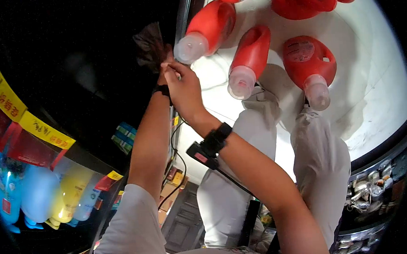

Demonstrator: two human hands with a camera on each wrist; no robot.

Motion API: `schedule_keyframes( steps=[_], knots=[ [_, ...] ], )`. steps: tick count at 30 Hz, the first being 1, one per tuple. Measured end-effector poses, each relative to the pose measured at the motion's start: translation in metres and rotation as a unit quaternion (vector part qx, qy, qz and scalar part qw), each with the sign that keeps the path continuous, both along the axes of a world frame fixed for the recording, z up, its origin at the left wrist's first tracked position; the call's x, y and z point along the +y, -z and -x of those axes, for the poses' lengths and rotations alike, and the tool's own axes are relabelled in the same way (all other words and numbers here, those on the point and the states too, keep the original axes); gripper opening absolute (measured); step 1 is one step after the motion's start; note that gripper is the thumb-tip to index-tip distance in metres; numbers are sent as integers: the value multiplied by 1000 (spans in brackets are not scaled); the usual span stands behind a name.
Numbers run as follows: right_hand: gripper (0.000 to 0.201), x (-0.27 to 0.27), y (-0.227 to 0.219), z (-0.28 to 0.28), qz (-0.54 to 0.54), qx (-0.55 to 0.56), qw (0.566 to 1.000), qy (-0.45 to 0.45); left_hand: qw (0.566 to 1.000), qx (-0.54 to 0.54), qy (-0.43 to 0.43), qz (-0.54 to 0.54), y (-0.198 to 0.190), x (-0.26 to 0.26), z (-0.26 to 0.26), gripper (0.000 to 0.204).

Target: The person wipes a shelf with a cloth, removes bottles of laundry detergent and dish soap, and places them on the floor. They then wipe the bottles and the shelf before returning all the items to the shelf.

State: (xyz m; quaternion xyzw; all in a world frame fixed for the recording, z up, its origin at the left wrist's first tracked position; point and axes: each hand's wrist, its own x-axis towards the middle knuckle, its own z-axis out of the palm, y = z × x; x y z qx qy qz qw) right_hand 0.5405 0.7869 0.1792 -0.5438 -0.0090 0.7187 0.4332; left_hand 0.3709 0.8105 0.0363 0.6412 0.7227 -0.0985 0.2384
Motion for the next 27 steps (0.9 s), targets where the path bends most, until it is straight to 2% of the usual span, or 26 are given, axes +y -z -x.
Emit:
schedule_keyframes(
  steps=[1, 2, 3, 6, 8, 9, 10, 11, 14, 15, 16, 18, 20, 21, 23, 24, 25, 26, 27],
  knots=[
    [38, -4, 4, 2, 24, -29, 999, -37, 988, -75, -134, 1, -7, 8, -4, 70],
    [43, -2, 11, 10, 42, -60, 995, -67, 956, -136, -258, -18, -15, 17, -9, 71],
    [55, 2, 24, 18, -14, -190, 981, -29, 968, -136, -206, -54, -16, 18, -9, 71],
    [63, 10, 56, 18, 34, -117, 986, -114, 978, -126, -135, -98, -15, 18, -3, 72],
    [68, 17, 68, 27, 8, -121, 985, -124, 989, -68, -129, -36, -16, 17, 3, 73],
    [70, 23, 79, 35, 19, -124, 987, -102, 971, -80, -227, -6, -14, 14, 15, 74],
    [72, 29, 83, 46, 59, -132, 988, -55, 970, -80, -229, -8, -13, 16, 27, 74],
    [76, 35, 100, 58, 51, -141, 988, -33, 958, -74, -276, -6, 0, 11, 44, 75],
    [75, 61, 121, 77, 82, -221, 971, -26, 946, -56, -317, -30, 22, 6, 85, 78],
    [77, 69, 113, 66, 117, -135, 984, -23, 941, -61, -333, -29, 12, 7, 88, 78],
    [79, 74, 101, 59, 144, -107, 983, -26, 940, -69, -335, -5, 6, 9, 85, 79],
    [82, 68, 96, 49, 65, -143, 987, -40, 935, -87, -343, -27, 9, 5, 85, 77],
    [82, 70, 81, 31, 72, -118, 988, -73, 934, -123, -333, -50, 13, 7, 82, 74],
    [83, 68, 82, 31, 68, -144, 983, -93, 911, -40, -409, -24, 2, 11, 61, 71],
    [85, 64, 87, 33, 60, -198, 970, -130, 920, -45, -387, -33, 3, 6, 65, 70],
    [87, 61, 111, 50, 28, -284, 946, -152, 930, -49, -362, -44, 5, 11, 67, 69],
    [88, 57, 144, 60, 12, -301, 945, -128, 942, -34, -332, -25, -1, 14, 61, 69],
    [88, 60, 140, 56, 10, -299, 946, -125, 953, -20, -301, -7, -7, 17, 55, 69],
    [86, 61, 128, 49, 26, -329, 925, -190, 938, -40, -341, -45, 5, 15, 65, 67]
  ],
)
